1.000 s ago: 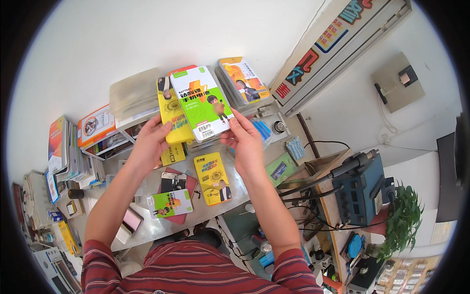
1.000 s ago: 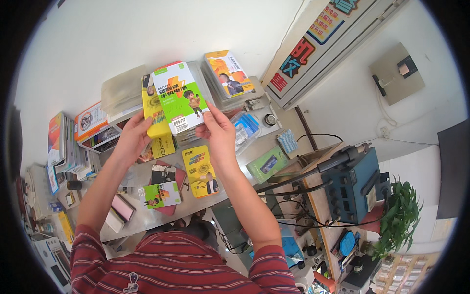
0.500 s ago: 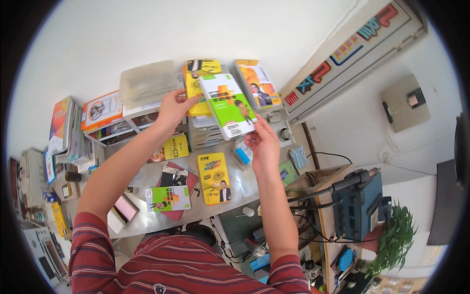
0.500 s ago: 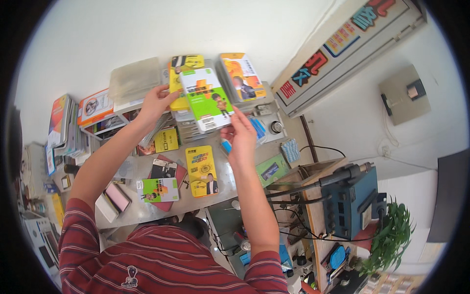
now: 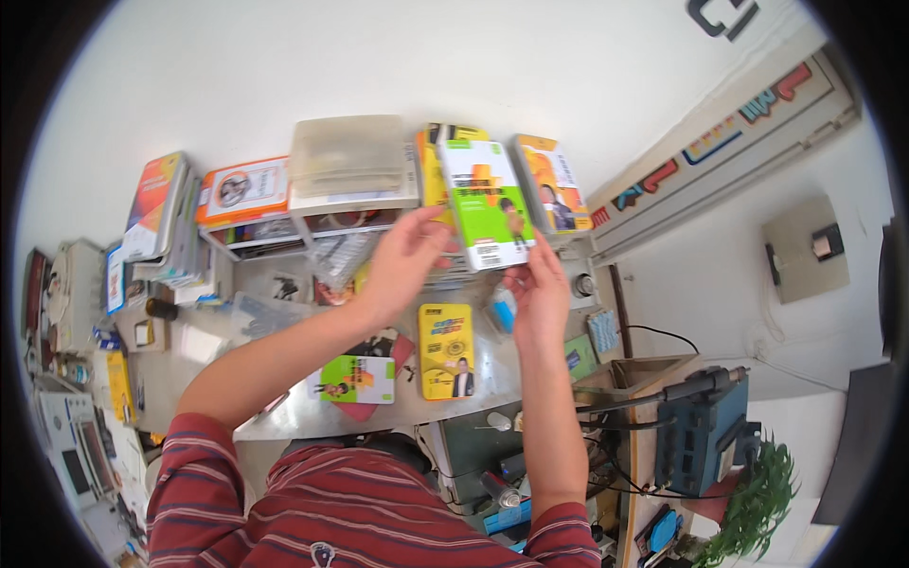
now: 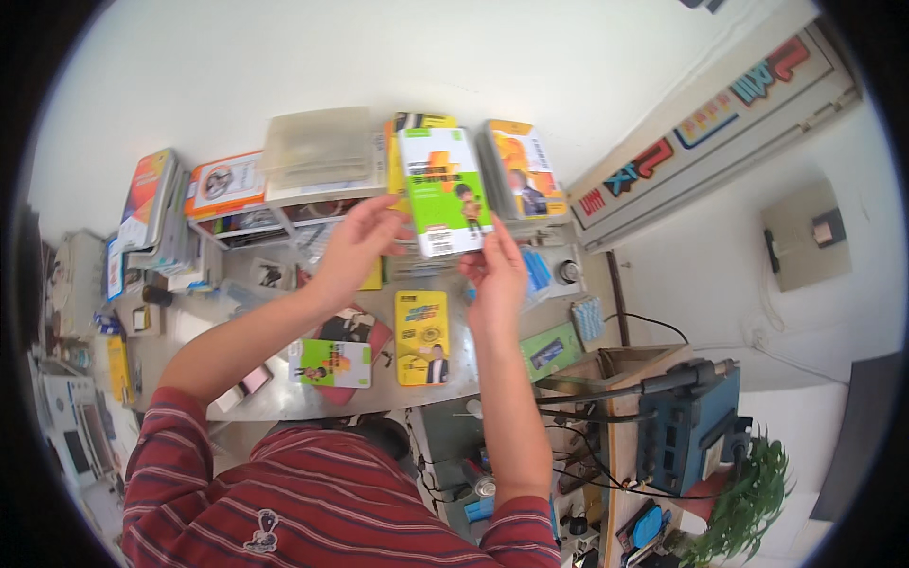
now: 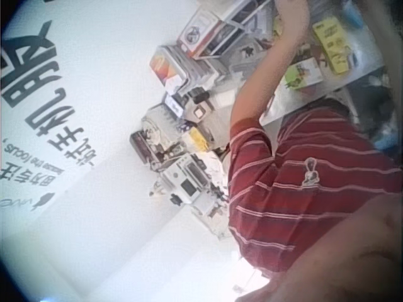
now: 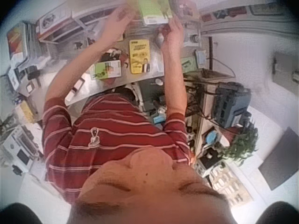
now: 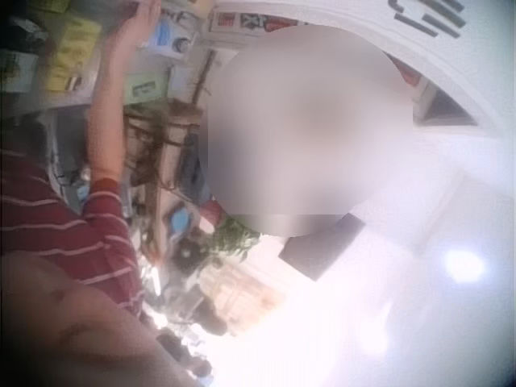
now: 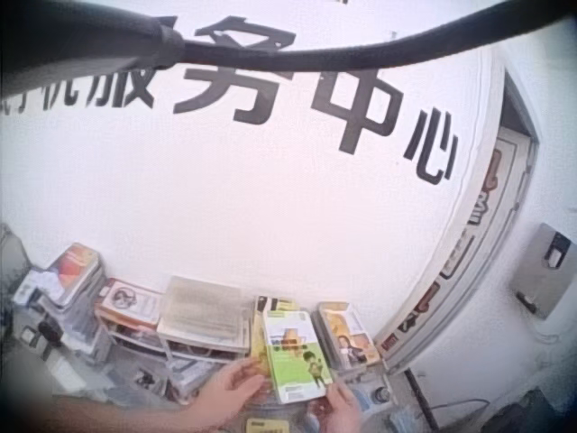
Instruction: The person uses a screwdriver to remove screws from a smartphone, then uses a prying tool to separate the screen from the frame. They test the device by turning it on and interacting with the touchscreen. The person then retrieves a phone case from a shelf and returns to the workbench to continue working on the phone.
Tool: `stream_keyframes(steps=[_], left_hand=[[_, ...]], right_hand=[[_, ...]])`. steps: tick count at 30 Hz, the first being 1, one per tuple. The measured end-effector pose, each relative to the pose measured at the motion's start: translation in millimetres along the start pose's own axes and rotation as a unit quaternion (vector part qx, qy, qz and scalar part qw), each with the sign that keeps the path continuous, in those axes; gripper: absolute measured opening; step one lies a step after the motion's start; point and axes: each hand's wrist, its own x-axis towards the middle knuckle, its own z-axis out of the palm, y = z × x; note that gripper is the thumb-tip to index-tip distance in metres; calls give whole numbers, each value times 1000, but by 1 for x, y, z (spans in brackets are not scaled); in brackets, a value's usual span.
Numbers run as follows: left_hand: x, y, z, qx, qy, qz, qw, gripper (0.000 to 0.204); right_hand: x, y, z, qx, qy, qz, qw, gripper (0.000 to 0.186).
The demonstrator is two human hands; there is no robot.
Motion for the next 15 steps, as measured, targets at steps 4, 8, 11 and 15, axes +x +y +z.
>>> stream_keyframes(steps=[4,8,11,15], left_hand=[[-34,-29,-7,-1,-5,6,1000,43],[-100,-73,-33,-14,74,-47,996,43],[-151,-109,-60,36,148,-102,983,44],[-215,-140,-79,41,242,-176,953,43]], right_hand=[[15,12,1,4,-11,-8,1000,35],[26,29,4,-42,25,-19,999,40],[33,37,6,-203,26,-85,975,39],[32,52,-14,-246,42,-165,954,40]])
